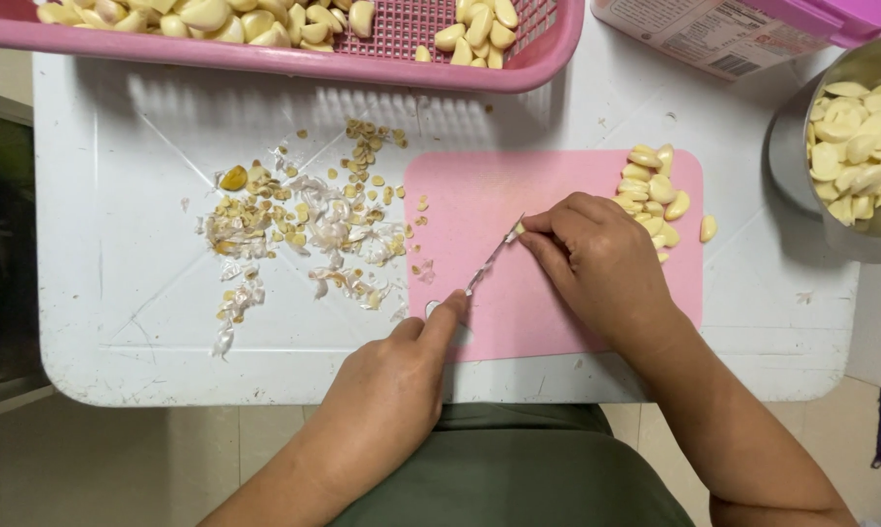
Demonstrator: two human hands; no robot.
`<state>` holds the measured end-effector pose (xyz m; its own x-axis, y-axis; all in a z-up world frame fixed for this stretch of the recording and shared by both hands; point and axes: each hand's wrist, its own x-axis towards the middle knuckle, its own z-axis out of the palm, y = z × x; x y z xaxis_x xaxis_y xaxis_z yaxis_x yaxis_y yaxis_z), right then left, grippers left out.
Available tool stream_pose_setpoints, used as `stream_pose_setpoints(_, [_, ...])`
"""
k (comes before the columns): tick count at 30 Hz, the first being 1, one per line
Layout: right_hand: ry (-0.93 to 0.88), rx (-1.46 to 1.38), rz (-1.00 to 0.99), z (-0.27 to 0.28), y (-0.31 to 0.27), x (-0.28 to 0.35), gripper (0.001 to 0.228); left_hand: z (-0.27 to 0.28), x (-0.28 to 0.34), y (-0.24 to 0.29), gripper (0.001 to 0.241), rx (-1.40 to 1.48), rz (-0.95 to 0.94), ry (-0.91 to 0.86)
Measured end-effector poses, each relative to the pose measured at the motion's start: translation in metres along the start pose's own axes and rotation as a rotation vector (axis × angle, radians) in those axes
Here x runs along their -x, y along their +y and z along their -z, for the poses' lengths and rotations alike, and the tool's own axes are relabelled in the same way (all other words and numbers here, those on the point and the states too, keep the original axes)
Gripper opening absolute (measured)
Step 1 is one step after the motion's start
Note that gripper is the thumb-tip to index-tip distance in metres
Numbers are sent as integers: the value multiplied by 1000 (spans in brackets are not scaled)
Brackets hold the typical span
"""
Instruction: Trimming the root ends of peeled garlic cloves using a small knife on a cutting board.
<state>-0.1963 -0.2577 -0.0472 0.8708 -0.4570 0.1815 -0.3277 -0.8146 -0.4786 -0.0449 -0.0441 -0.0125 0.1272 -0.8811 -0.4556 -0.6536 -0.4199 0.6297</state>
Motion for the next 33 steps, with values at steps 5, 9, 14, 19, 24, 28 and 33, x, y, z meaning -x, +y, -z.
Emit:
stream_pose_setpoints(5, [-28, -41, -4, 2, 4, -2, 8, 9, -11, 3, 67, 20, -28, -11])
stream_pose_setpoints(9, [-83, -107, 14, 12, 4, -5, 9, 18, -13, -2, 57, 112, -57, 12])
stream_pose_setpoints(14, [-140, -206, -55, 21, 8, -3, 10, 25, -4, -6, 55, 119, 8, 6])
stream_pose_setpoints(19, [-130, -334, -164, 31, 3, -1, 10, 28, 6, -10, 49, 153, 22, 116])
stream_pose_setpoints(24, [-172, -1221, -571, 38, 13, 1, 19, 28, 8, -14, 52, 143, 51, 109])
stream_pose_setpoints(28, [-225, -1464, -478, 57, 14, -35, 18, 31, 6, -13, 54, 141, 54, 95])
stream_pose_setpoints(33, [-161, -359, 23, 109, -22, -143, 13, 25, 10, -12, 54, 161, -70, 188])
